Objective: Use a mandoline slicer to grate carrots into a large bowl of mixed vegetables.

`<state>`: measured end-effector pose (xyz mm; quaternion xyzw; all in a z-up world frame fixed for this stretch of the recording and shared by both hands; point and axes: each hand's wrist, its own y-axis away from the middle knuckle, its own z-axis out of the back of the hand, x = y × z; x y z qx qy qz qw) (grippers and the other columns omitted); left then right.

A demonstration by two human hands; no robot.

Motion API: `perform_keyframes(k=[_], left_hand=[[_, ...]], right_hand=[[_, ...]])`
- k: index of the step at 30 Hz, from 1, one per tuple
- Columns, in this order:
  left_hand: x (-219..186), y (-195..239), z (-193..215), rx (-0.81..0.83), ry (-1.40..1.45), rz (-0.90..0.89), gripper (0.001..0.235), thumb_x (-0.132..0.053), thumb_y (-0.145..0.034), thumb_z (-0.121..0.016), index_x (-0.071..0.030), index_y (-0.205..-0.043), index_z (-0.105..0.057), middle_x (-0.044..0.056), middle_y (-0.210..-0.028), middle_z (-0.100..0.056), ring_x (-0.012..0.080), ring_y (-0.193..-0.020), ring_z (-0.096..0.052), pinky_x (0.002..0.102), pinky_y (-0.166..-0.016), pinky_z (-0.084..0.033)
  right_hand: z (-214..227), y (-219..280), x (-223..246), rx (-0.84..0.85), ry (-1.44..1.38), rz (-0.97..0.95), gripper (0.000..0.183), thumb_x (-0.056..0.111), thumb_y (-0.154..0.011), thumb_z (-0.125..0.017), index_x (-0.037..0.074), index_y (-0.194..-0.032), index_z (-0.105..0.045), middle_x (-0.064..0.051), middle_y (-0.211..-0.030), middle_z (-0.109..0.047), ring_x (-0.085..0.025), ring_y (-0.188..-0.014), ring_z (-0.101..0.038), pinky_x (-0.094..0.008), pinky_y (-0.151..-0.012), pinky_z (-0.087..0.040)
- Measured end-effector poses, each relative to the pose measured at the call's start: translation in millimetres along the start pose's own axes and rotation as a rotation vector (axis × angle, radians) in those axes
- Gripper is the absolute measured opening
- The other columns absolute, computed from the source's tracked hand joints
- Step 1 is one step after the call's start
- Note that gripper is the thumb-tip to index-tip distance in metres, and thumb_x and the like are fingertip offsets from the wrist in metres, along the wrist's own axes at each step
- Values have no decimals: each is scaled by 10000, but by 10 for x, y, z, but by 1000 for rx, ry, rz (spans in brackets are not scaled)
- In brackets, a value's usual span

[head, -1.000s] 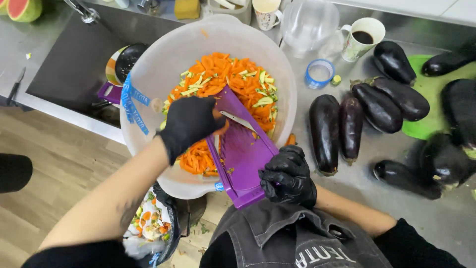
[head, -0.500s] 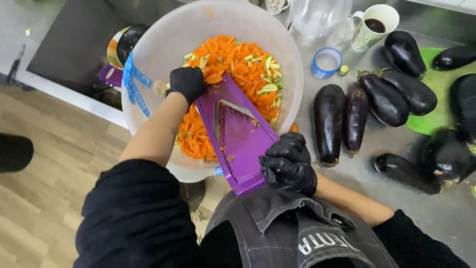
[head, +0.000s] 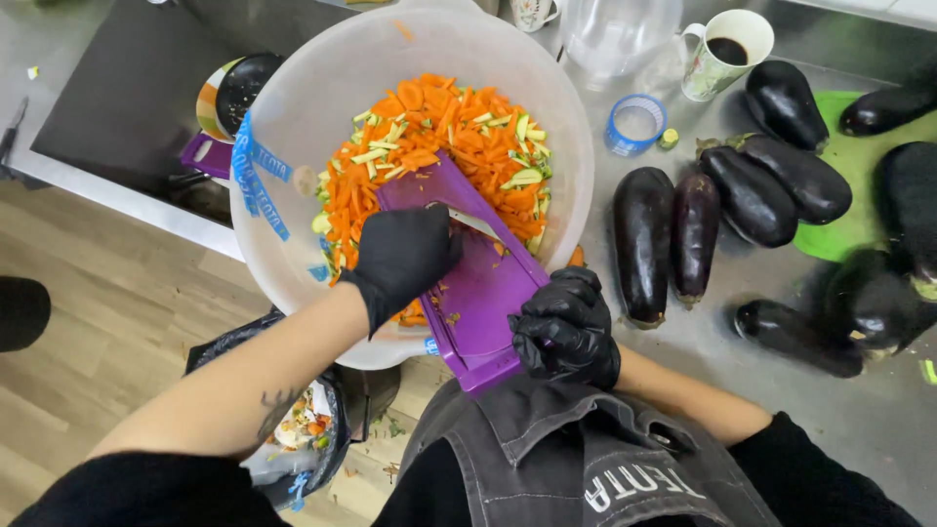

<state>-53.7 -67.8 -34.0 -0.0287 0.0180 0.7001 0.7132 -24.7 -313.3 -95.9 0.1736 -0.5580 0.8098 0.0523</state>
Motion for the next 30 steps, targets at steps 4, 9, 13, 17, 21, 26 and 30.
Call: perform_keyframes(k=[4,9,13,17,21,26,30], left_hand=[[261,-224,-179,-21,-4,17,237,-330,-878,-638,-101,-829,-669,146,-745,-707,358,-657,-700,506,-564,-529],[283,-159,-206,-41,-97,-7,254,-355,-885,-647,-103,-865,-674,160,-773,-721,358,-694,-713,516,-605,-542],[154,-239,-143,-38,-70,99,287,-374,-877,-654,-88,-872,-676,181,-749,-717,383,-682,-705,521,-602,-546],[207,-246,-328,-64,-15,226,336,-426,-815,-687,-91,-794,-694,181,-759,-715,375,-697,-709,508,-596,-554],[419,-257,-513,-274,-49,98,256,-335,-885,-666,-94,-800,-689,167,-733,-701,373,-679,-696,503,-603,-550],[409,-280,-452,-296,-37,105,248,-342,-878,-680,-106,-802,-694,160,-748,-706,372,-661,-693,516,-568,-535],[317,-319,-351,-84,4,298,299,-395,-831,-686,-97,-832,-703,178,-780,-714,368,-687,-709,509,-595,-557]], right_hand=[[-96,3,-56,0,22,-10,243,70,-786,-832,181,-907,-653,-10,-921,-627,-257,-862,-639,-453,-826,-492],[-130,-56,41,-79,38,-18,247,34,-781,-809,160,-851,-608,-33,-890,-623,-284,-839,-626,-455,-815,-488],[-142,-68,20,-114,68,-9,245,22,-777,-804,150,-848,-608,-37,-877,-622,-280,-833,-625,-450,-812,-488],[-146,-79,36,-99,48,-12,239,17,-760,-793,145,-844,-609,-38,-865,-621,-277,-819,-626,-452,-803,-485],[-308,-83,-105,-111,50,13,256,6,-748,-776,140,-834,-575,-45,-841,-610,-282,-787,-624,-446,-764,-478],[-334,-62,-47,-109,60,39,285,-34,-757,-761,137,-834,-547,-46,-826,-596,-278,-754,-615,-431,-729,-462],[-346,-64,-31,-129,96,40,293,-43,-753,-757,146,-840,-551,-36,-827,-596,-274,-753,-617,-427,-727,-463]])
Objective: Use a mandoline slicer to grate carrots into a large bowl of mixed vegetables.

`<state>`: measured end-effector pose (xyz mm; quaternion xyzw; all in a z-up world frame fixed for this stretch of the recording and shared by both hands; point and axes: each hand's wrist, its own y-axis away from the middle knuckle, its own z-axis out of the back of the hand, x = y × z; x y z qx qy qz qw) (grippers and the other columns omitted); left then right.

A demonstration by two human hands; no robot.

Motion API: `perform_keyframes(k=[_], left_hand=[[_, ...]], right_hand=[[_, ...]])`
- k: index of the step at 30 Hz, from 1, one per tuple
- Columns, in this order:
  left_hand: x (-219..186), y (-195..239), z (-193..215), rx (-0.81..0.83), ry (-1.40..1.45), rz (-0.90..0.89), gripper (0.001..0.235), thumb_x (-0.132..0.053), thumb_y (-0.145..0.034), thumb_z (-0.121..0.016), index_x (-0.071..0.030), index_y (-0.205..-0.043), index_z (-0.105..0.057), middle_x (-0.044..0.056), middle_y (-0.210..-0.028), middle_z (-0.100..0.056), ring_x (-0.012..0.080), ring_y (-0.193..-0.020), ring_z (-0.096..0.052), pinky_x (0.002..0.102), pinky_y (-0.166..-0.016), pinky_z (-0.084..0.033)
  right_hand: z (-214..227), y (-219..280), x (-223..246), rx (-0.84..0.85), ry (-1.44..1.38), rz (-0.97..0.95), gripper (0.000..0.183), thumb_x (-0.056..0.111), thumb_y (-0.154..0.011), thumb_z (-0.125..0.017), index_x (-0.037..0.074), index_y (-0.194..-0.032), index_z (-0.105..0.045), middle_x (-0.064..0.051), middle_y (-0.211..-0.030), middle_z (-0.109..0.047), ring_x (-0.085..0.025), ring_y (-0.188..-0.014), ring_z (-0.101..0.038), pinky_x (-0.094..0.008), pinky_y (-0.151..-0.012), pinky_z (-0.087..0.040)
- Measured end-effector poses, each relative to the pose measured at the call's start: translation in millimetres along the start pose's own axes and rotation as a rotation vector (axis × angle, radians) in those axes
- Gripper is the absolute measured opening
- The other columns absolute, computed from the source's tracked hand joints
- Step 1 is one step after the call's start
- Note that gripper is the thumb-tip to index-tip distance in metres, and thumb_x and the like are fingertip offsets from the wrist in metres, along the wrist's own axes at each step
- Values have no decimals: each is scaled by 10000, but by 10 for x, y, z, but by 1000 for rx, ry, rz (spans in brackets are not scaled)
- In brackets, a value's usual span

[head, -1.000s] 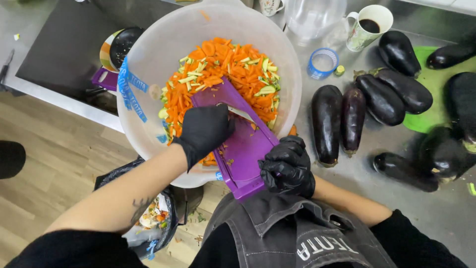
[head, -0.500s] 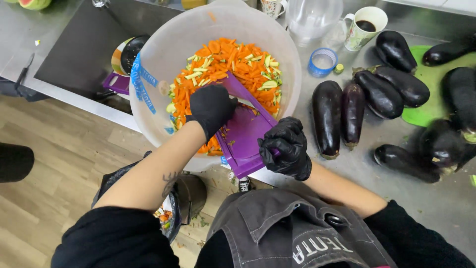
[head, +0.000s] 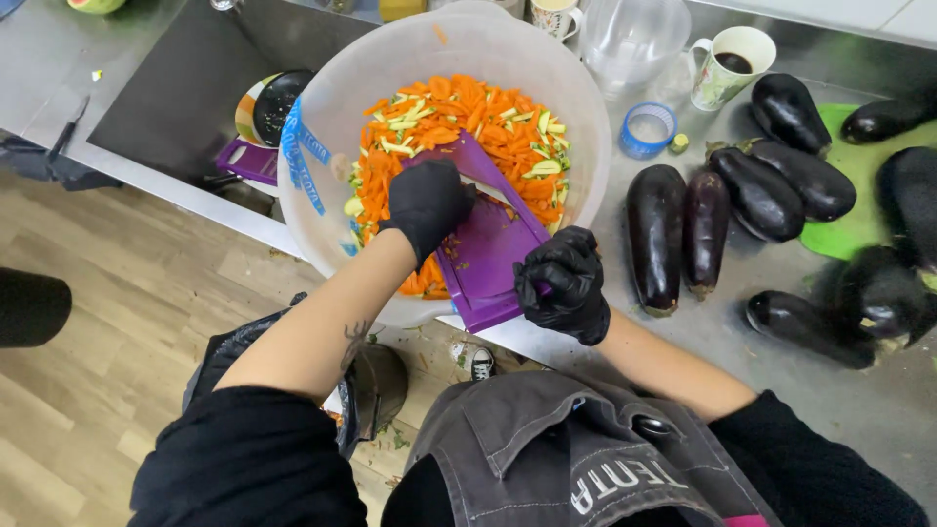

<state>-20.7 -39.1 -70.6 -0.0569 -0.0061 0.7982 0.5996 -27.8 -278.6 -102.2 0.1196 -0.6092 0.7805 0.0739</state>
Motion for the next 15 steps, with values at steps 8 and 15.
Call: perform_keyframes(k=[8,15], left_hand=[[478,-574,-568,-85,-29,-78,264,-347,-867,-650,-108,-838,-758,188,-850,-741,385,-758,-724,508,-663,-568],[1232,-985,-957,-119,-77,170,320,-408,-835,-644,-107,-855,-751,185,-838,-746,388,-772,-724,520,-664,-562]], right_hand=[[-14,69,60,6,16,-15,292,-32,-737,-767,139,-843,-556,-45,-840,-610,-293,-770,-615,-434,-731,-462],[-43,157,-11,-4,36,-31,298,-29,-748,-778,135,-876,-565,-49,-890,-617,-278,-812,-627,-427,-762,-475]])
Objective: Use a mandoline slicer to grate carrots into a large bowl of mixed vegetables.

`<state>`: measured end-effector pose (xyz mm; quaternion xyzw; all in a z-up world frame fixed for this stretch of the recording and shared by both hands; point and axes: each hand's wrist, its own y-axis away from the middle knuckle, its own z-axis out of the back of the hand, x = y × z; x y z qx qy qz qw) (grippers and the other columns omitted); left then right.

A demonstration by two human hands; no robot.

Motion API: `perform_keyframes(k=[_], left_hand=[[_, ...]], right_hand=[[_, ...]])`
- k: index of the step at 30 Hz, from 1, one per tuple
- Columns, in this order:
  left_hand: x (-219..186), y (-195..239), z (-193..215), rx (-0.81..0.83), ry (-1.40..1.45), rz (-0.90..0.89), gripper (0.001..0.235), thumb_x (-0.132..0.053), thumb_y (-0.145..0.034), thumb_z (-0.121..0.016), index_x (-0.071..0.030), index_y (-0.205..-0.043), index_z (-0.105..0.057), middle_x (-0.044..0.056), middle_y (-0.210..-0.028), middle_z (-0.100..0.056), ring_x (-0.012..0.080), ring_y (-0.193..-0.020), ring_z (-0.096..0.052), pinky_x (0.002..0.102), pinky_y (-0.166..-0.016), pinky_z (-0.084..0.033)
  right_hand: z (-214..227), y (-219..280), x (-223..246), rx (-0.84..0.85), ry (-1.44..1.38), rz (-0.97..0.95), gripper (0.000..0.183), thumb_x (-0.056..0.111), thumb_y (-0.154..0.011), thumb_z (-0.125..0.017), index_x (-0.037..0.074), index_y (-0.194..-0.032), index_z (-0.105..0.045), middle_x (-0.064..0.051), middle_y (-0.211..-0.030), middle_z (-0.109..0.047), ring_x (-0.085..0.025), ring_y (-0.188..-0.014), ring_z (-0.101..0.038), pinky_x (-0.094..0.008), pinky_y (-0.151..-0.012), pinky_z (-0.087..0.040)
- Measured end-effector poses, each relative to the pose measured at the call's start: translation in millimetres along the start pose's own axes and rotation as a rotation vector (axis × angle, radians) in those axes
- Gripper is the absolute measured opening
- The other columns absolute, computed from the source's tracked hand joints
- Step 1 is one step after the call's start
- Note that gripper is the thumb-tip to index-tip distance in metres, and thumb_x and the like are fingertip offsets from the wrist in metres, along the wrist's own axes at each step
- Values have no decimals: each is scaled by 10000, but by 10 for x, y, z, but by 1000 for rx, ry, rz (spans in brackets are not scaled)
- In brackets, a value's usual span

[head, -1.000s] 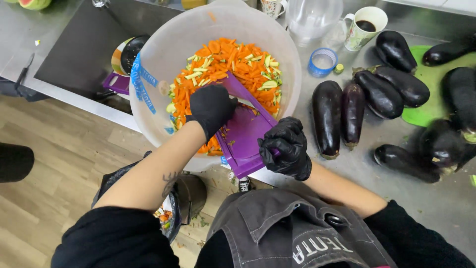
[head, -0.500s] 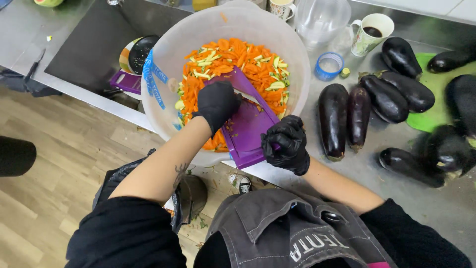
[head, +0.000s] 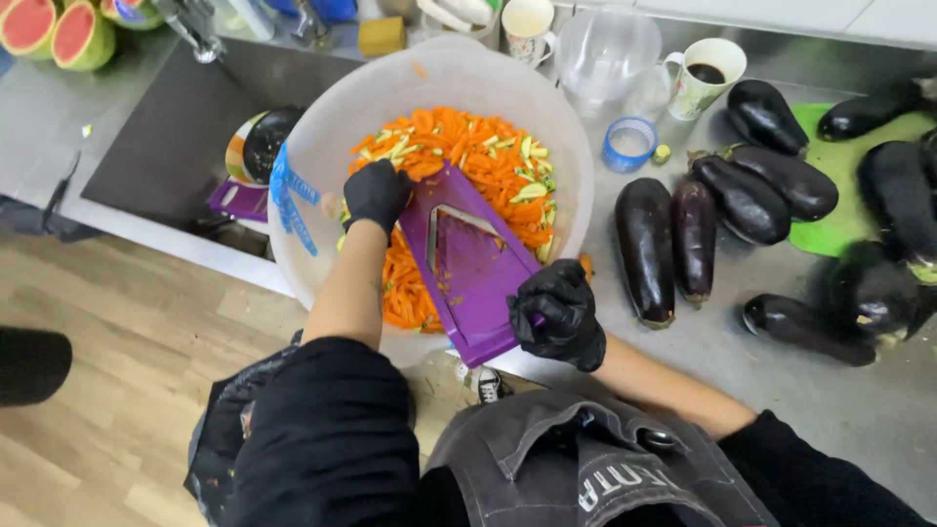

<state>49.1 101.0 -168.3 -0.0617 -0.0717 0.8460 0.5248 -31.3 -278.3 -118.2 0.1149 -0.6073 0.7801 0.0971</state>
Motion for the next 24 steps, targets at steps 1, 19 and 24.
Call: perform_keyframes(k=[1,19,24], left_hand=[[0,-23,47,1,5,-12,320,-408,-835,-644,-107,-855,-751,185,-838,-746,388,-772,-724,520,-664,-562],[-1029,1499,1416,402,2336,43,517,-347,-1014,-609,8,-1380,-524,140,-1232,-678,284,-1047,-725,387,-933,-578],[-1454,1714,1646,-51,2149,-65,537,-189,-1084,-598,-36,-1562,-405,90,-1515,-536,209,-1405,-510,382,-1184,-413]], right_hand=[[17,-21,-1,-1,13,-2,298,-29,-748,-778,135,-876,-565,-49,-890,-617,-278,-812,-627,-427,-762,-475],[155,-906,-232,398,-382,-567,758,326,-847,-843,0,-1446,-512,-115,-1322,-680,-239,-1161,-672,-362,-1034,-522],[-142,-1104,-135,356,-830,-627,814,354,-1010,-745,19,-1597,-293,-67,-1487,-513,-186,-1308,-539,-341,-1067,-500]])
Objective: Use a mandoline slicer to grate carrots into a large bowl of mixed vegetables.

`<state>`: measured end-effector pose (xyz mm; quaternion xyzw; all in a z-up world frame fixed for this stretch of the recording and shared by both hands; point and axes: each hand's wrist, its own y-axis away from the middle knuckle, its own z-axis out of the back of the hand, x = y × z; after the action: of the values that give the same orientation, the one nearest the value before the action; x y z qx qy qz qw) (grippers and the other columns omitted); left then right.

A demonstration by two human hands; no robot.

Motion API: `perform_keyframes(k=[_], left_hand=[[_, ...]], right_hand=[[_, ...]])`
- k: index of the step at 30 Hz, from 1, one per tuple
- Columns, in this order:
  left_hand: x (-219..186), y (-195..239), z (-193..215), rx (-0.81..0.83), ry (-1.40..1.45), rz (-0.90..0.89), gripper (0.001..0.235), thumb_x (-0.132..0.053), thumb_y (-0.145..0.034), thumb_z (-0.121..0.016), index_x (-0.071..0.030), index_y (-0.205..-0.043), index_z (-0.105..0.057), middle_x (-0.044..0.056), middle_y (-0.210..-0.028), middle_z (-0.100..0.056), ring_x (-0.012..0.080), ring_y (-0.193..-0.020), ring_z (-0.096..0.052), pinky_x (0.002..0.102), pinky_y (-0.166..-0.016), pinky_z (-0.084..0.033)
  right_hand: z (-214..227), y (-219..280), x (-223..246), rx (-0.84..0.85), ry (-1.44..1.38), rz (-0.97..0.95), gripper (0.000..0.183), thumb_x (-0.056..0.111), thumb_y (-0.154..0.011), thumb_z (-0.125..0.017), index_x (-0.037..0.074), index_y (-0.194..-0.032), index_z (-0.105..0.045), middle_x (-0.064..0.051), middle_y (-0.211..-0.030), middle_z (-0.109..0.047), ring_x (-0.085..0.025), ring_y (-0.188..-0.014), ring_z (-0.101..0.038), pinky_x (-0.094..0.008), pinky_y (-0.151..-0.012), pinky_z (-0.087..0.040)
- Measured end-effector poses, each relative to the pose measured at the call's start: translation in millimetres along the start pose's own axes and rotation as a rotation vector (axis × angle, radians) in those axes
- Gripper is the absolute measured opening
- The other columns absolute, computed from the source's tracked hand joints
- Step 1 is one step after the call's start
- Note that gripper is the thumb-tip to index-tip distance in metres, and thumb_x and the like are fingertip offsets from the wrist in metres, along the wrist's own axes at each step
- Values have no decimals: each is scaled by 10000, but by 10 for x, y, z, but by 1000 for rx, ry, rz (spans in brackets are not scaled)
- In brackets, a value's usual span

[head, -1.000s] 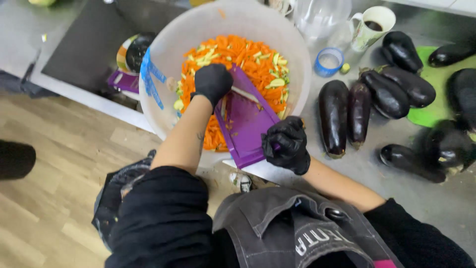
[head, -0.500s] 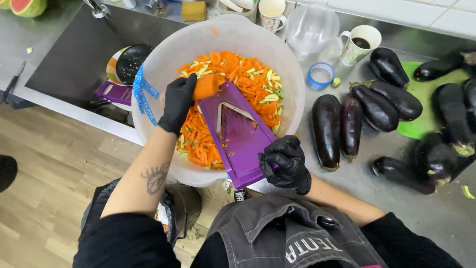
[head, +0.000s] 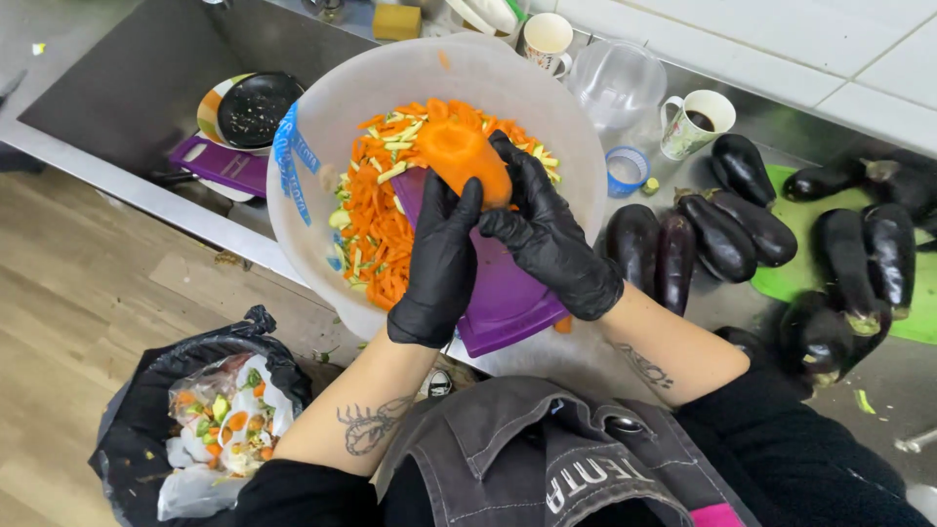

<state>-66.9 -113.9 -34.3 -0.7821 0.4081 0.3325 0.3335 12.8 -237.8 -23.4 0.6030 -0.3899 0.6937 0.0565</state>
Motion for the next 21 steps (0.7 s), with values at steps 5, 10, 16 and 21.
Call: perform_keyframes(k=[5,10,16,21], left_hand=[[-179,162,-28,-26,-304,45,502,-177,-1093,-587,-37,-1562,-473,158,-1419,-572,252,-1221,-476,418,-1058,-372],[-447,592,118,-50,-892,-396,533,-171,-1072,-664,-31,-1543,-459,167,-1550,-509,302,-1441,-493,424,-1207,-392],[27,1117,111,220,-1476,-443,500,-329,-919,-712,-96,-1343,-585,91,-1284,-618,287,-1209,-549,474,-1036,-404],[198,1062,161,457,-1690,-471,637,-447,-887,-654,-37,-1366,-563,142,-1248,-596,318,-1147,-538,486,-962,-416]], right_hand=[[-25,78,-130,-37,-230,-193,623,277,-1059,-699,16,-1563,-440,-70,-1181,-660,-157,-918,-632,-304,-823,-546],[393,-233,54,5,-365,-265,611,180,-998,-697,70,-1543,-444,-103,-1046,-682,-174,-829,-660,-307,-707,-560],[570,-300,-207,43,-459,-813,334,254,-974,-605,12,-1201,-643,-82,-1058,-730,-160,-883,-707,-252,-661,-556],[579,-363,-667,427,545,-354,321,301,-1026,-558,39,-1028,-745,-83,-935,-757,-223,-890,-737,-336,-820,-563]])
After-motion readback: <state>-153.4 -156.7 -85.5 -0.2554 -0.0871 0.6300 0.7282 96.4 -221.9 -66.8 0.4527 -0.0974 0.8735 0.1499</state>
